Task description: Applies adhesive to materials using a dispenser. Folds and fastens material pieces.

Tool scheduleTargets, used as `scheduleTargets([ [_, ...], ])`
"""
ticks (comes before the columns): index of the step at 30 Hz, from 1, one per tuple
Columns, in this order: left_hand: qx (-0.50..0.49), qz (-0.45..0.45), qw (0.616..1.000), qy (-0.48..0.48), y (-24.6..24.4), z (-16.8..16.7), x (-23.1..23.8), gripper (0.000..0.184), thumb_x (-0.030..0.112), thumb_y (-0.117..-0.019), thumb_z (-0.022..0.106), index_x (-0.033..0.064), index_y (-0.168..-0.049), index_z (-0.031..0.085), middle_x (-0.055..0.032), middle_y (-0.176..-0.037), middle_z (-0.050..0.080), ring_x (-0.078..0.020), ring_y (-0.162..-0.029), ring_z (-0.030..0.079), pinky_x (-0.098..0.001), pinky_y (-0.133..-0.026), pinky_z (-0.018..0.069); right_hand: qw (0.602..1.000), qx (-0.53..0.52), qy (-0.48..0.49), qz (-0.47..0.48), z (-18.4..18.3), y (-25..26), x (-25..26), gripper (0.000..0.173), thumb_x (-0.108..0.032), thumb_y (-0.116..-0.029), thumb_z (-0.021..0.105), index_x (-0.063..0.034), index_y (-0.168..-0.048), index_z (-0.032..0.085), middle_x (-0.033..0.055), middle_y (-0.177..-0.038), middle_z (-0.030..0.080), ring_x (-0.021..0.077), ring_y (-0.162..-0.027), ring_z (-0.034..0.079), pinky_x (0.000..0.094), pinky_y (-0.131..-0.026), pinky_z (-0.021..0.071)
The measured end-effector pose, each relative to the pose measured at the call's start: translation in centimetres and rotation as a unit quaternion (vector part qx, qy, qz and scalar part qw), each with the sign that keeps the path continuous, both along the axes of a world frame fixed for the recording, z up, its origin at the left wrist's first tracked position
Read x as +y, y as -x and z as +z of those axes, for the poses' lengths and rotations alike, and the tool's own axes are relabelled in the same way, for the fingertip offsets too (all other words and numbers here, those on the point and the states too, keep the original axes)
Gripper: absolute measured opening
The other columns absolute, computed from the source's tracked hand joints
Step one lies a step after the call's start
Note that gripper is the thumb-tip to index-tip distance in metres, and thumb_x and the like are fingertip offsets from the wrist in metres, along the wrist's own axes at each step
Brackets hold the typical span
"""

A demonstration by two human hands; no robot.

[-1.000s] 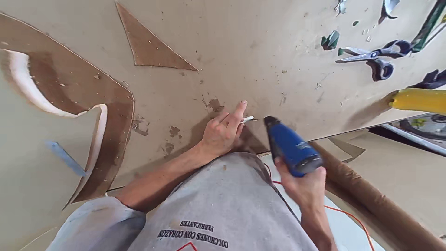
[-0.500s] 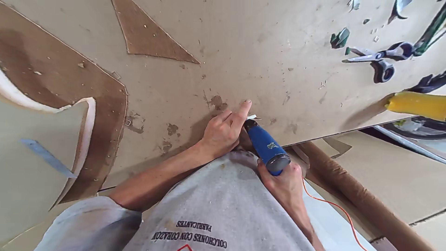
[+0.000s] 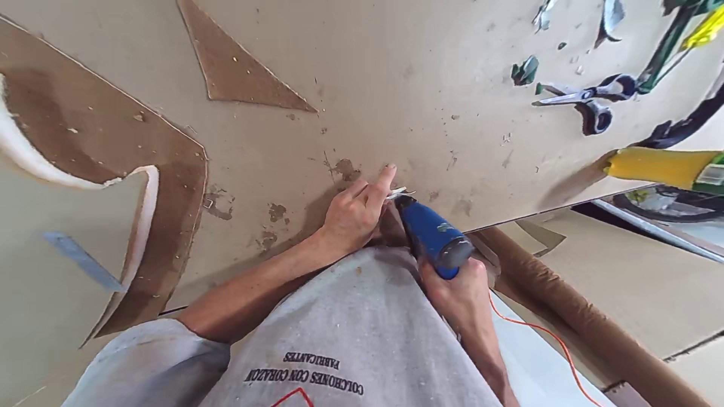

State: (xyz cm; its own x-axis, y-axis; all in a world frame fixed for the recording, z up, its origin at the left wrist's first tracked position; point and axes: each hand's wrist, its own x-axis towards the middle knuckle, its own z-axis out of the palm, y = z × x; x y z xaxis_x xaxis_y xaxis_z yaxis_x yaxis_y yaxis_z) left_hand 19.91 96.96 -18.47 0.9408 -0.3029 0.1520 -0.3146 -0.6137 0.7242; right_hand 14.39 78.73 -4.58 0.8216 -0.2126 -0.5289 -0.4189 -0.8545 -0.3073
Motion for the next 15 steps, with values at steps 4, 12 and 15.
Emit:
scheduleTargets([
  [4,-0.014,0.009,1.000,0.000,0.4,-0.4,-0.3,0.046,0.019,-0.1001,0.065,0.0004,-0.141,0.055,-0.0098,-0.102,0.076,-0.0245,-0.083,0.071,-0.0360,-0.074,0.0588,0.996,-0.039,-0.001,-0.078,1.3,-0.2,-4.4,0.056,-0.038,-0.0871,0.072,-0.0028,-0.129,0.061,0.0056,-0.092,0.073,0.0136,-0.079,0.071,0.0415,-0.071,0.0607],
  [12,-0.072,0.049,0.996,0.009,1.2,-0.2,-0.8,0.035,0.015,-0.0997,0.063,0.0029,-0.133,0.063,-0.0101,-0.101,0.076,-0.0241,-0.089,0.072,-0.0371,-0.083,0.0589,0.989,-0.099,0.109,0.011,-3.2,-6.0,-9.8,0.079,-0.026,-0.0914,0.063,-0.0072,-0.161,0.030,0.0237,-0.127,0.066,0.0412,-0.112,0.066,0.0626,-0.092,0.0519],
  [15,-0.183,0.083,0.977,0.074,2.2,3.2,-1.1,0.025,0.013,-0.0981,0.068,0.0050,-0.122,0.068,-0.0091,-0.099,0.077,-0.0206,-0.094,0.072,-0.0372,-0.091,0.0569,0.977,-0.190,-0.002,0.095,-1.6,-6.2,-8.8,0.057,-0.025,-0.0937,0.064,-0.0049,-0.146,0.054,0.0227,-0.136,0.060,0.0345,-0.118,0.063,0.0512,-0.095,0.0545],
])
